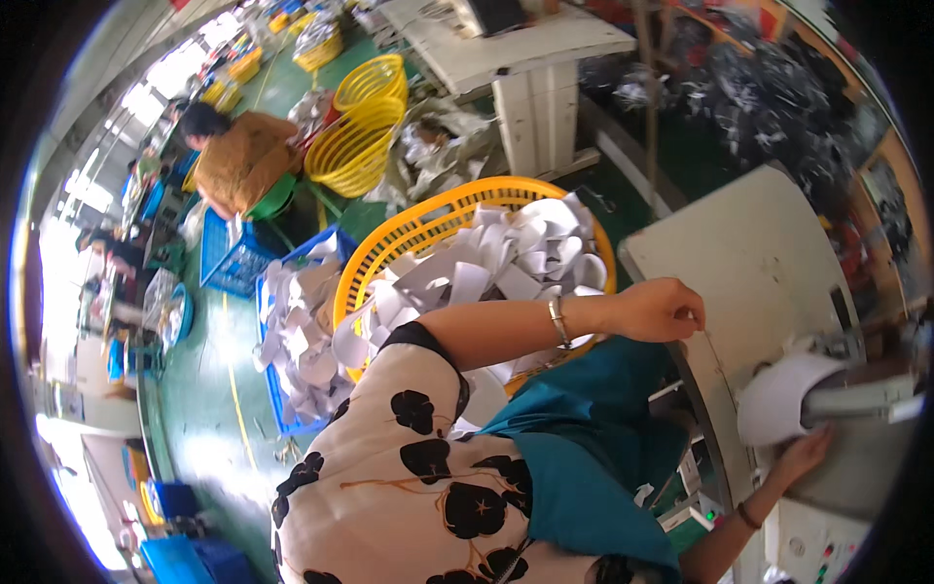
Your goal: The person stitches together white shoe upper components using a post-bed industrial sewing machine.
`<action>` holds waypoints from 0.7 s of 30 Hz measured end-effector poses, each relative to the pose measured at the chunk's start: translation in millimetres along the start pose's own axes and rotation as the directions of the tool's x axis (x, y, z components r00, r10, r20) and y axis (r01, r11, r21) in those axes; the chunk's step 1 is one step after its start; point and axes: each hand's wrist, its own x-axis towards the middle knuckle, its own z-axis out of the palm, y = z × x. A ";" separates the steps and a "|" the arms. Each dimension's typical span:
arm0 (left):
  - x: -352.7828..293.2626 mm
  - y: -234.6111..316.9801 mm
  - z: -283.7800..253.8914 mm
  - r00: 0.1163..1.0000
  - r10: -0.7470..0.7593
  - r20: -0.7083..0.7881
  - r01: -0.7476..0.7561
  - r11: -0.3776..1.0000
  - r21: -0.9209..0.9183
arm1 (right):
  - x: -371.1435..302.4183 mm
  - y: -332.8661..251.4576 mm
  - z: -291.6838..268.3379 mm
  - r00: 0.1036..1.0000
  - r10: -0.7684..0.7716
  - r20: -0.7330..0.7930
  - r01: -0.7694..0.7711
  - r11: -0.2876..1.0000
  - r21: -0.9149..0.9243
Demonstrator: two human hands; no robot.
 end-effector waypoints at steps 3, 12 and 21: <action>-45.0 -9.0 -37.2 0.987 -0.129 -0.096 0.131 0.991 0.008 | 1.4 -24.3 -4.8 0.990 0.136 -0.040 -0.130 0.984 0.123; -161.6 -22.8 -40.8 0.835 -0.542 -0.100 0.536 0.757 0.375 | 12.2 -40.9 -5.3 0.933 0.339 0.119 -0.360 0.883 0.301; -165.3 -65.7 31.7 0.796 -0.589 -0.142 0.584 0.683 0.439 | 14.0 -34.0 -3.5 0.939 0.292 0.182 -0.336 0.896 0.291</action>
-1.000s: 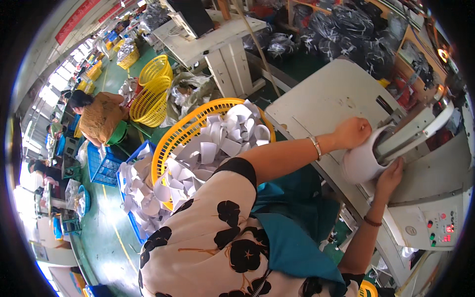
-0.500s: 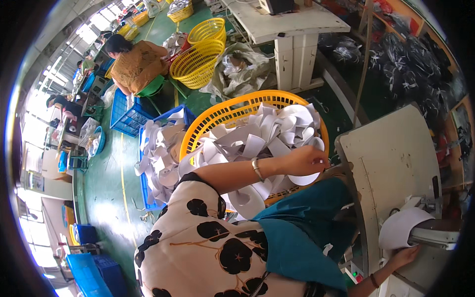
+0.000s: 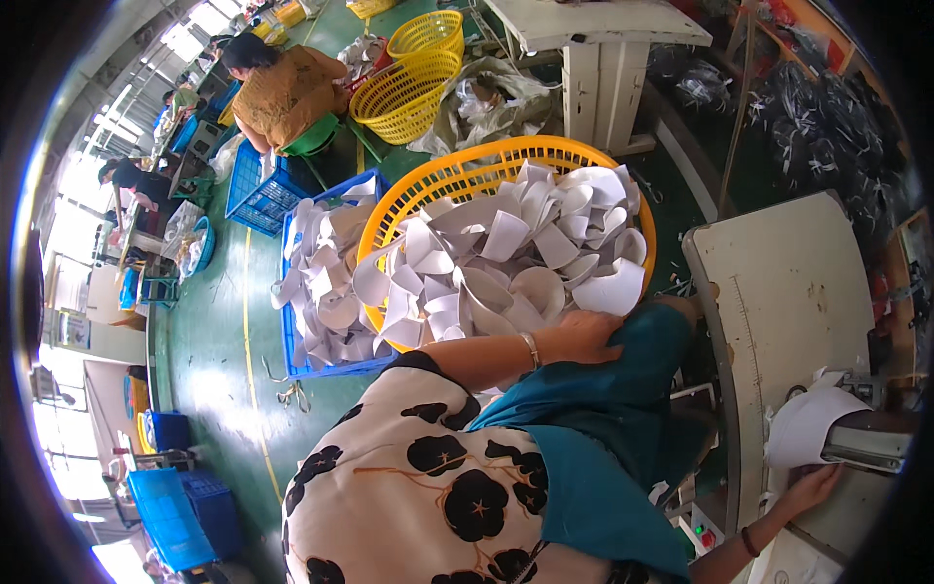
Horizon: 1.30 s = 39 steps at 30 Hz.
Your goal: The person stitches together white shoe upper components using a post-bed industrial sewing machine.
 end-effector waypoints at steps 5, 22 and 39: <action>30.8 -11.1 14.3 0.994 -0.105 0.035 0.107 0.993 -0.045 | -2.7 6.6 -10.7 0.939 -0.340 -0.056 0.315 0.913 -0.259; 25.0 -22.9 -43.8 0.971 0.060 0.233 -0.117 0.964 0.239 | -31.2 -53.5 12.3 0.996 0.074 -0.055 -0.068 0.993 0.098; -98.8 -82.1 -125.9 0.902 -0.242 -0.357 0.278 0.959 0.052 | -39.0 -58.1 29.0 0.994 -0.064 -0.084 0.077 0.982 0.171</action>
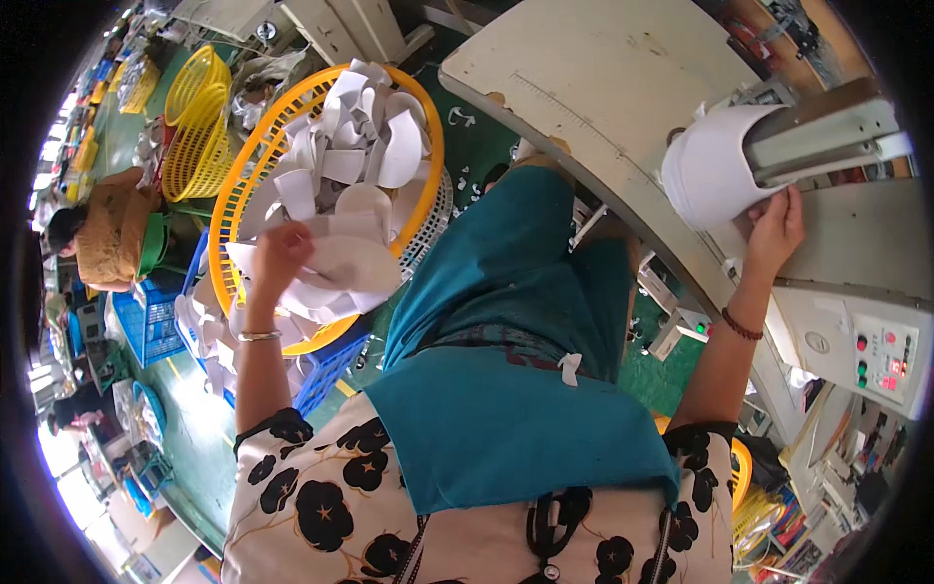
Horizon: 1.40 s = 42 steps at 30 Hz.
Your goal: The person stitches together white shoe upper components using a post-bed industrial sewing machine.
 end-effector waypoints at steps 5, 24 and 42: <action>29.5 59.1 -54.5 0.952 0.154 -0.265 -0.242 0.909 -0.341 | -0.3 -4.5 -2.9 1.000 0.009 0.021 -0.011 0.994 0.109; 47.6 198.1 20.3 0.768 0.483 -0.421 -0.555 0.829 -0.061 | -221.5 -135.0 172.8 0.379 -0.351 0.856 0.086 0.935 0.345; 34.2 157.2 49.1 0.800 0.598 -0.044 -0.592 0.800 0.097 | -207.6 -47.7 175.6 0.442 -0.001 0.897 -0.542 0.796 0.268</action>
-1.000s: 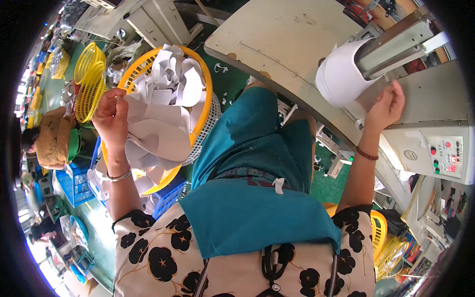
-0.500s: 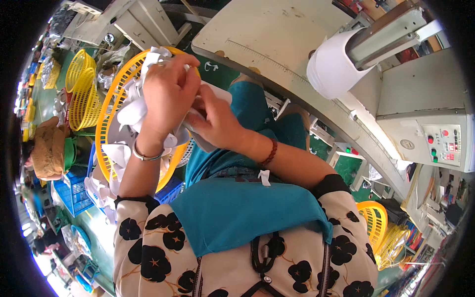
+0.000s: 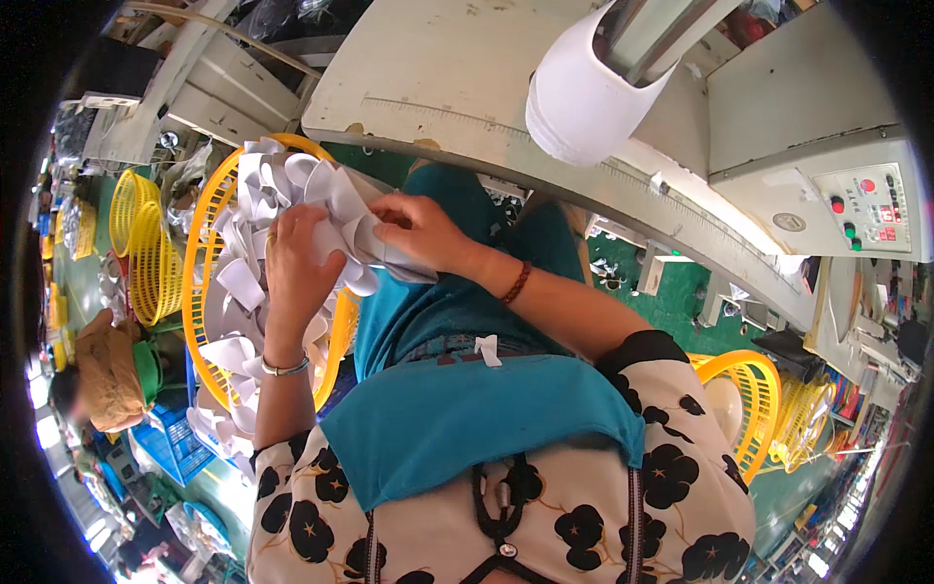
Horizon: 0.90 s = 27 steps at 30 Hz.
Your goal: The person stitches together white shoe upper components using a post-bed industrial sewing machine.
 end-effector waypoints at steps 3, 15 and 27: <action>2.9 -0.8 0.8 0.999 0.021 0.044 -0.023 0.999 0.042 | 2.0 -5.3 -1.4 1.000 -0.027 -0.007 0.027 0.998 -0.064; -20.6 4.5 -22.9 0.960 0.146 -0.240 -0.196 0.960 -0.200 | 31.0 6.7 -8.5 0.965 0.129 -0.228 -0.156 0.982 -0.107; -52.2 -98.8 -88.8 0.701 -0.612 -0.366 -0.187 0.337 -0.923 | 28.2 46.3 -27.6 0.942 0.244 -0.231 -0.252 0.968 -0.002</action>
